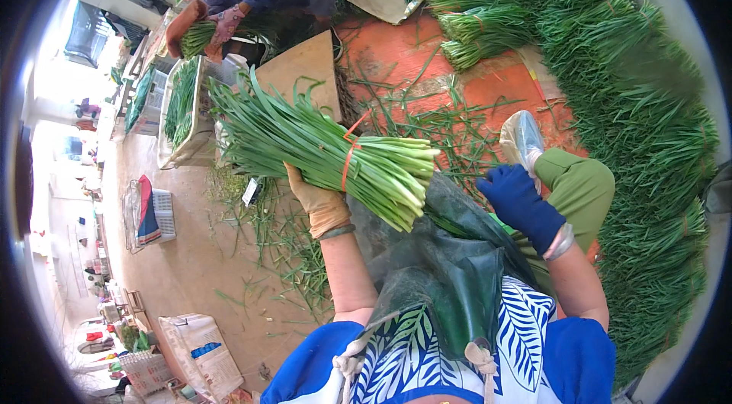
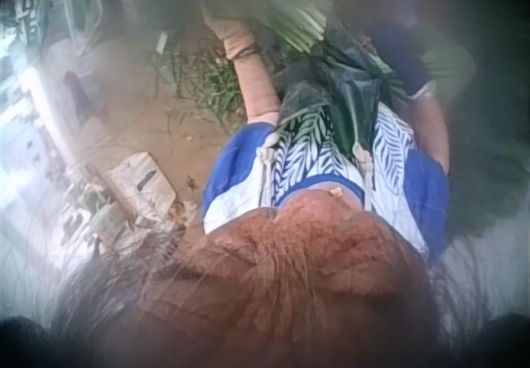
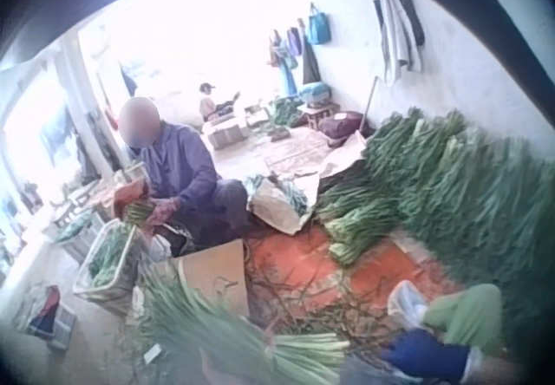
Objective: The person bundles chives by hand, securing them with rubber bands and placing the finished bundles onto a pile.
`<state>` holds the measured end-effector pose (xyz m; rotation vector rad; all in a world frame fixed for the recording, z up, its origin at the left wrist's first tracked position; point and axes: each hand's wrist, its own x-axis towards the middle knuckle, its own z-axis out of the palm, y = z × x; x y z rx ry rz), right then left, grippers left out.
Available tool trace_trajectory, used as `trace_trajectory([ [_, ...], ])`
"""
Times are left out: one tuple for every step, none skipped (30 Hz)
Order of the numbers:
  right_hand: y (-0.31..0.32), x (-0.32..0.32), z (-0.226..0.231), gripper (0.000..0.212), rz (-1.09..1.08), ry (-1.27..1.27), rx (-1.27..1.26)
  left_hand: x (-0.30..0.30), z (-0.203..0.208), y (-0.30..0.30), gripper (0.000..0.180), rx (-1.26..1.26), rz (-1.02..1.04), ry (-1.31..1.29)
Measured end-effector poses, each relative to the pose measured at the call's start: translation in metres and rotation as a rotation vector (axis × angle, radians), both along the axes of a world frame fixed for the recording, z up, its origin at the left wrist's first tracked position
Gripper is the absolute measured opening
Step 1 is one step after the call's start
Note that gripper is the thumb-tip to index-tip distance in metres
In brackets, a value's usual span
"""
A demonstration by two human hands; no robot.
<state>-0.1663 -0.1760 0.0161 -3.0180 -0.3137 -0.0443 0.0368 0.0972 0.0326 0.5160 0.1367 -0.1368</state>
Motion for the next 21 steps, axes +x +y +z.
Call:
trace_trajectory([
  [0.003, 0.011, 0.020, 0.027, -0.048, -0.079, 0.171, 0.000, 0.001, 0.000, 0.048, 0.008, -0.003, -0.019],
  [0.010, 0.022, 0.045, 0.030, -0.105, -0.154, 0.343, -0.001, 0.002, -0.002, 0.048, 0.016, -0.016, -0.033],
  [0.015, 0.033, 0.063, 0.035, -0.056, -0.228, 0.497, -0.008, 0.017, -0.011, 0.049, 0.030, -0.019, 0.006],
  [0.022, 0.044, 0.083, 0.041, -0.004, -0.308, 0.644, -0.010, 0.020, -0.015, 0.049, 0.039, -0.058, -0.029],
  [0.034, 0.054, 0.101, 0.043, 0.018, -0.351, 0.652, -0.012, 0.023, -0.019, 0.050, 0.049, -0.097, -0.066],
  [0.046, 0.065, 0.115, 0.046, 0.041, -0.395, 0.659, -0.014, 0.024, -0.022, 0.051, 0.058, -0.135, -0.103],
  [0.055, 0.074, 0.120, 0.047, 0.043, -0.431, 0.646, -0.016, 0.026, -0.028, 0.049, 0.015, -0.197, -0.124],
  [0.061, 0.083, 0.117, 0.048, 0.045, -0.468, 0.635, -0.018, 0.025, -0.034, 0.048, -0.025, -0.259, -0.145],
  [0.064, 0.090, 0.115, 0.050, 0.058, -0.503, 0.631, -0.020, 0.024, -0.037, 0.046, -0.059, -0.309, -0.167],
  [0.062, 0.092, 0.114, 0.051, 0.084, -0.466, 0.659, -0.021, 0.022, -0.040, 0.045, -0.078, -0.312, -0.143],
  [0.061, 0.094, 0.113, 0.052, 0.119, -0.427, 0.689, -0.024, 0.021, -0.041, 0.044, -0.097, -0.306, -0.119],
  [0.060, 0.095, 0.113, 0.054, 0.153, -0.386, 0.717, -0.026, 0.021, -0.043, 0.044, -0.116, -0.301, -0.095],
  [0.057, 0.096, 0.111, 0.053, 0.166, -0.369, 0.735, -0.030, 0.022, -0.044, 0.042, -0.104, -0.301, -0.067],
  [0.053, 0.096, 0.110, 0.052, 0.178, -0.350, 0.753, -0.031, 0.022, -0.043, 0.041, -0.083, -0.319, -0.084],
  [0.051, 0.095, 0.110, 0.051, 0.189, -0.332, 0.771, -0.032, 0.020, -0.041, 0.041, -0.062, -0.338, -0.100],
  [0.051, 0.093, 0.111, 0.047, 0.193, -0.350, 0.734, -0.032, 0.019, -0.041, 0.040, -0.041, -0.358, -0.116],
  [0.050, 0.092, 0.114, 0.044, 0.194, -0.368, 0.695, -0.032, 0.018, -0.043, 0.040, -0.031, -0.368, -0.111],
  [0.049, 0.091, 0.115, 0.040, 0.194, -0.386, 0.657, -0.032, 0.017, -0.045, 0.040, -0.022, -0.378, -0.106],
  [0.048, 0.089, 0.116, 0.037, 0.183, -0.366, 0.622, -0.032, 0.017, -0.048, 0.040, -0.012, -0.387, -0.102],
  [0.046, 0.089, 0.118, 0.033, 0.174, -0.348, 0.587, -0.032, 0.018, -0.050, 0.040, -0.026, -0.404, -0.091],
  [0.044, 0.088, 0.119, 0.030, 0.167, -0.330, 0.553, -0.033, 0.020, -0.053, 0.041, -0.041, -0.419, -0.081],
])
